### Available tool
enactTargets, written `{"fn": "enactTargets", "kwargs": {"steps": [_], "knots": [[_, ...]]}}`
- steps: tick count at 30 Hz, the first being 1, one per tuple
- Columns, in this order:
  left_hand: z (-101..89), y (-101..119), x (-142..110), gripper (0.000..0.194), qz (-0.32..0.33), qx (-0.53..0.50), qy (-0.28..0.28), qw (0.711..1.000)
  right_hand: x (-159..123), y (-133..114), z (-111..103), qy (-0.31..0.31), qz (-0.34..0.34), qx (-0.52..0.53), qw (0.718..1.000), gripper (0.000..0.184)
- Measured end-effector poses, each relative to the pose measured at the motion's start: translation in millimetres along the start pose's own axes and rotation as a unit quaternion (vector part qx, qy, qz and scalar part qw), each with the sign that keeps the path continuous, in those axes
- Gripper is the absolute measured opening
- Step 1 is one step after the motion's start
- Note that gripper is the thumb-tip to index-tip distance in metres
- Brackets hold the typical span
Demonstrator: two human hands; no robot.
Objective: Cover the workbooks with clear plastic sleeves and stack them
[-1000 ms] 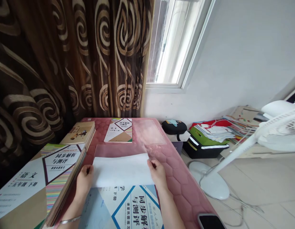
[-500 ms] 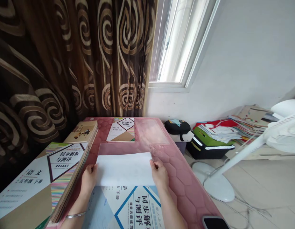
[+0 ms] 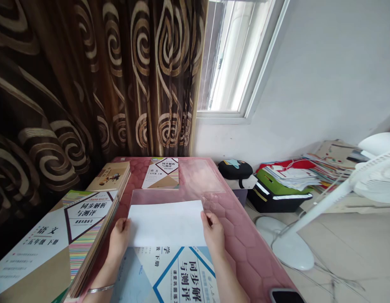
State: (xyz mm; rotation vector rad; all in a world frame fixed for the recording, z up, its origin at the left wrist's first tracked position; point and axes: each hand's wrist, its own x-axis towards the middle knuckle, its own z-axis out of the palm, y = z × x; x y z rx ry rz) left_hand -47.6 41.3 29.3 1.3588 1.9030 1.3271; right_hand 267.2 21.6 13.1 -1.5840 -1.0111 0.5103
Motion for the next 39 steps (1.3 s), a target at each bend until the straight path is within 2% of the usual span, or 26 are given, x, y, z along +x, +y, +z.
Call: {"fn": "enactTargets", "kwargs": {"steps": [6, 15, 22, 25, 29, 35, 39], "knots": [[-0.1, 2, -3, 0.029, 0.008, 0.008, 0.001, 1.0, 4, -5, 0, -0.03, 0.023, 0.057, 0.998, 0.048], [0.6, 1, -6, 0.032, 0.004, 0.003, 0.002, 1.0, 2, 19, 5, -0.001, -0.004, -0.018, 1.0, 0.05], [2.1, -1, -6, 0.031, 0.015, 0.039, -0.002, 0.999, 0, 10, 3, 0.018, 0.004, 0.0, 1.0, 0.052], [3.1, -3, -5, 0.029, 0.011, 0.06, -0.003, 0.998, 0, 8, 0, 0.005, 0.022, 0.005, 1.0, 0.051], [3.4, -4, -1, 0.025, -0.003, 0.075, -0.008, 0.997, 2, 12, -1, -0.021, 0.018, -0.032, 0.999, 0.047], [3.6, -3, 0, 0.021, -0.019, 0.085, -0.016, 0.996, 1, 19, 3, -0.003, -0.011, -0.091, 0.996, 0.044], [3.0, -1, -2, 0.023, -0.011, 0.082, -0.01, 0.997, -1, 16, 5, 0.011, -0.002, -0.109, 0.994, 0.043]]}}
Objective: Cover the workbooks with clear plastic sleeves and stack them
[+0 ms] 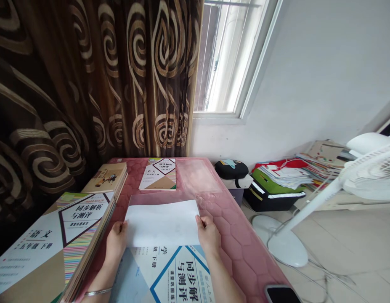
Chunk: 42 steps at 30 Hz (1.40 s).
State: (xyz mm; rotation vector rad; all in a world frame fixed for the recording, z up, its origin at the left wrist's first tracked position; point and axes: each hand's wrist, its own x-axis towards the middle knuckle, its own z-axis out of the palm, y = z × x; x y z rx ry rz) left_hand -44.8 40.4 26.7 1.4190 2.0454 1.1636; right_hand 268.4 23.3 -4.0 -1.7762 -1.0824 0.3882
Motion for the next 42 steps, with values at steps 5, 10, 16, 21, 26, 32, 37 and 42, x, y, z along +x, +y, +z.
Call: {"fn": "enactTargets", "kwargs": {"steps": [5, 10, 16, 21, 26, 32, 37, 42], "knots": [[-0.5, -1, -3, 0.028, 0.011, -0.011, 0.006, 1.0, -2, -8, -1, -0.003, 0.028, -0.027, 0.999, 0.045], [-0.9, -1, -3, 0.033, 0.006, -0.031, 0.004, 0.999, -9, -20, -3, 0.014, 0.009, -0.015, 1.0, 0.048], [-2.3, 3, -1, 0.026, -0.004, -0.081, 0.007, 0.997, -11, -18, -4, 0.03, -0.029, 0.068, 0.997, 0.05], [-0.5, 1, -4, 0.032, 0.019, -0.094, 0.024, 0.995, -7, -10, -2, 0.021, -0.022, 0.112, 0.993, 0.052], [0.6, -1, -7, 0.043, 0.019, -0.111, 0.029, 0.993, -7, -9, -1, 0.01, -0.015, 0.14, 0.99, 0.052], [-0.5, 0, -7, 0.05, 0.013, -0.129, 0.025, 0.991, -7, -9, -1, 0.004, -0.004, 0.148, 0.989, 0.047], [-3.4, 3, -5, 0.054, -0.001, -0.166, -0.005, 0.986, -9, -12, -3, 0.01, -0.006, 0.158, 0.987, 0.046], [-2.0, 3, -7, 0.053, 0.008, -0.192, 0.019, 0.981, -9, -10, -3, 0.019, -0.014, 0.169, 0.985, 0.049]]}}
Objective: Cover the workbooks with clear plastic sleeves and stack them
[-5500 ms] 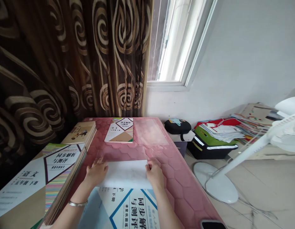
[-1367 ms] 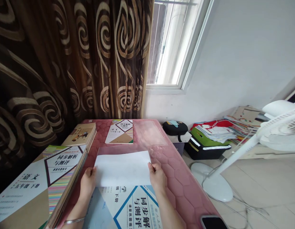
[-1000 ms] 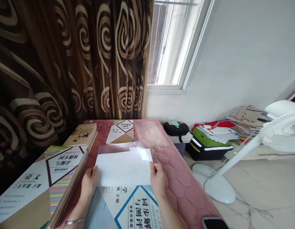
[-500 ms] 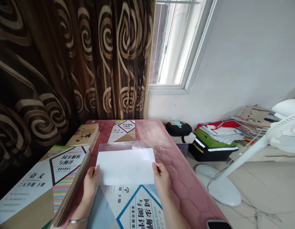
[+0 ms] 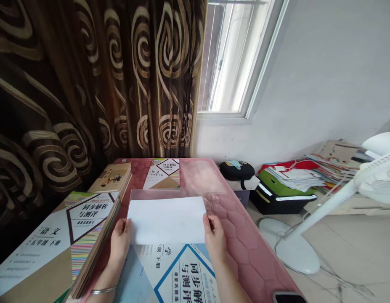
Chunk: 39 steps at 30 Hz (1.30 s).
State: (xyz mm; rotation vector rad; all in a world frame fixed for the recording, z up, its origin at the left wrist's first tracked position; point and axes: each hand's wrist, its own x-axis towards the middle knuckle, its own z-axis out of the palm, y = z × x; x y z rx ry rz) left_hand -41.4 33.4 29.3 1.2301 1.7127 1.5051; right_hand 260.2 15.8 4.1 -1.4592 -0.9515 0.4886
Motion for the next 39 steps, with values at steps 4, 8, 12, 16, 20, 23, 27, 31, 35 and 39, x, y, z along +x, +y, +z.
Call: {"fn": "enactTargets", "kwargs": {"steps": [4, 8, 12, 16, 20, 23, 27, 31, 35, 39], "knots": [[0.6, -1, -1, 0.054, 0.002, -0.01, 0.009, 1.0, 1, 5, 0, 0.004, -0.013, -0.002, 1.0, 0.045], [0.6, 0, -1, 0.057, -0.006, -0.018, 0.011, 1.0, 2, 5, 0, -0.002, -0.013, -0.003, 1.0, 0.043], [0.5, 4, -2, 0.06, -0.008, -0.021, 0.017, 1.0, 0, 2, 1, -0.002, -0.015, -0.012, 1.0, 0.041], [-0.3, 6, -3, 0.059, -0.02, -0.038, 0.014, 0.999, -1, -1, 2, 0.013, -0.02, -0.003, 1.0, 0.043], [-1.4, 7, -3, 0.06, -0.033, -0.062, -0.01, 0.997, -1, -3, 2, 0.02, -0.015, 0.014, 1.0, 0.044], [-1.4, 5, -2, 0.058, -0.021, -0.062, -0.008, 0.998, -3, -7, 1, 0.013, -0.009, 0.035, 0.999, 0.042], [-0.1, 2, -2, 0.054, -0.014, -0.071, -0.003, 0.997, -5, -15, -1, 0.023, -0.015, 0.041, 0.999, 0.042], [0.9, -1, -3, 0.054, -0.025, -0.085, -0.01, 0.996, -5, -16, -1, 0.024, -0.031, 0.026, 0.999, 0.042], [1.3, -2, -4, 0.054, -0.035, -0.094, -0.014, 0.995, -3, -11, 1, 0.033, -0.039, 0.002, 0.999, 0.043], [1.3, 0, -4, 0.055, -0.038, -0.091, -0.01, 0.995, -2, -8, 2, 0.036, -0.039, -0.007, 0.999, 0.043]]}}
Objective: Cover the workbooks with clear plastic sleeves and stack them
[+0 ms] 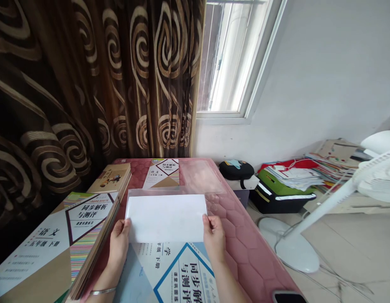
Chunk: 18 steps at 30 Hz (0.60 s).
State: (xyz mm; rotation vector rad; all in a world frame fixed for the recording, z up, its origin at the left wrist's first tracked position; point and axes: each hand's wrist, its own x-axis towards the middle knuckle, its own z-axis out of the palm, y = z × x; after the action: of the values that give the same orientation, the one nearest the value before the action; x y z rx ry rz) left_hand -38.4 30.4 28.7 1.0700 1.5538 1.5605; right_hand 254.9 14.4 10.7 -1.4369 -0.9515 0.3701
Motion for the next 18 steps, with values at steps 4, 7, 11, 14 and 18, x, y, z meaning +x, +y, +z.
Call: {"fn": "enactTargets", "kwargs": {"steps": [4, 7, 11, 14, 18], "knots": [[0.4, 2, 0, 0.056, -0.004, -0.005, 0.005, 1.0, -1, -6, -1, 0.006, 0.004, 0.003, 1.0, 0.044], [0.7, 4, -1, 0.056, -0.003, -0.011, 0.007, 1.0, -1, -13, -3, 0.007, 0.003, 0.025, 1.0, 0.044], [0.7, 6, -1, 0.056, 0.004, -0.005, 0.007, 1.0, 1, -16, -4, 0.003, 0.016, 0.043, 0.999, 0.048], [0.4, 5, -1, 0.055, 0.009, -0.005, 0.008, 1.0, 3, -12, -2, 0.004, 0.031, 0.038, 0.999, 0.049], [-0.1, 4, -2, 0.053, 0.017, 0.012, 0.008, 1.0, 2, -12, -1, 0.006, 0.032, 0.031, 0.999, 0.048]]}}
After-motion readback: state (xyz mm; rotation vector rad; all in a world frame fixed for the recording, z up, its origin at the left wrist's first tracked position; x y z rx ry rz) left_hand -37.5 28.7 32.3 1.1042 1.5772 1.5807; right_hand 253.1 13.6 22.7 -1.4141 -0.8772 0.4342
